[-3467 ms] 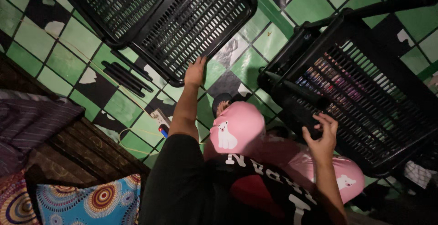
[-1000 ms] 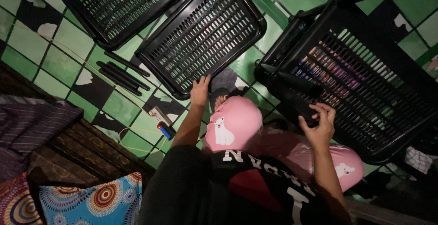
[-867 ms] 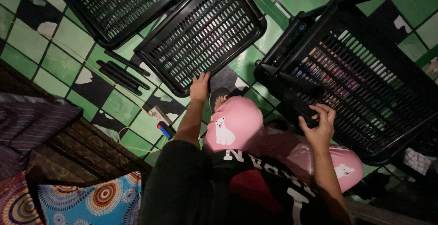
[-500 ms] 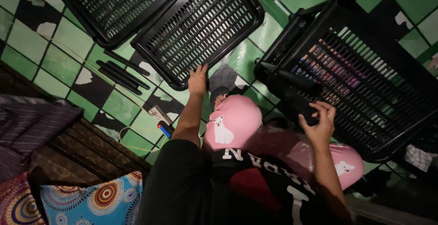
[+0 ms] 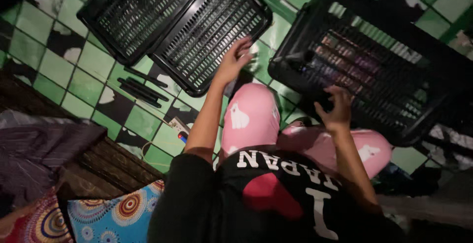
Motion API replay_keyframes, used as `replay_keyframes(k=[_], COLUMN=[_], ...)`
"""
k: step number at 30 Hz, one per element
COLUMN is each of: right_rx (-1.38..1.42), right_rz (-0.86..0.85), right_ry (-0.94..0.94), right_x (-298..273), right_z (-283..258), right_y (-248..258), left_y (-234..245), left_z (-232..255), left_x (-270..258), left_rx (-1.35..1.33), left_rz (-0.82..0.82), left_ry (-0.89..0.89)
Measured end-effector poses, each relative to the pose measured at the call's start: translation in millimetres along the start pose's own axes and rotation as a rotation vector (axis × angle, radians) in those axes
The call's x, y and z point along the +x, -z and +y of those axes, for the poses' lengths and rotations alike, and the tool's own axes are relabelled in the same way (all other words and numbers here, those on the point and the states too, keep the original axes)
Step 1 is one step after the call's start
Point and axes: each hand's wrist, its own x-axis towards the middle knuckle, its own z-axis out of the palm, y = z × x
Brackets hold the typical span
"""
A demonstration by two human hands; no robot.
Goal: The person sits on the floor and assembles a black plastic rack by inserting cylindrical support legs into the corners of the rack panels. They handle multiple rack components and support legs, fitting them together to form the structure.
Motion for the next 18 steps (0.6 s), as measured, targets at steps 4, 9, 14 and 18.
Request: replay_keyframes(k=[4, 9, 14, 18], right_rx=[-0.145, -0.272, -0.313, -0.486], right_rz=[0.067, 0.036, 0.141, 0.14], right_ry=[0.11, 0.103, 0.107, 0.133], right_x=[-18.9, -33.0, -43.9, -45.9], right_z=[16.4, 37.7, 58.2, 71.7], right_y=[-4.3, -4.8, -3.7, 15.8], left_y=[-71.4, -156.7, -191.1, -190.3], left_z=[110.7, 79.0, 23.0, -0.7], left_x=[-5.4, 33.4, 16.1, -3.3], left_rx=[0.162, 0.293, 0.556, 0.763], left_rz=[-0.325, -0.206, 0.232, 0.179], left_ry=[-0.135, 0.065, -0.127, -0.366])
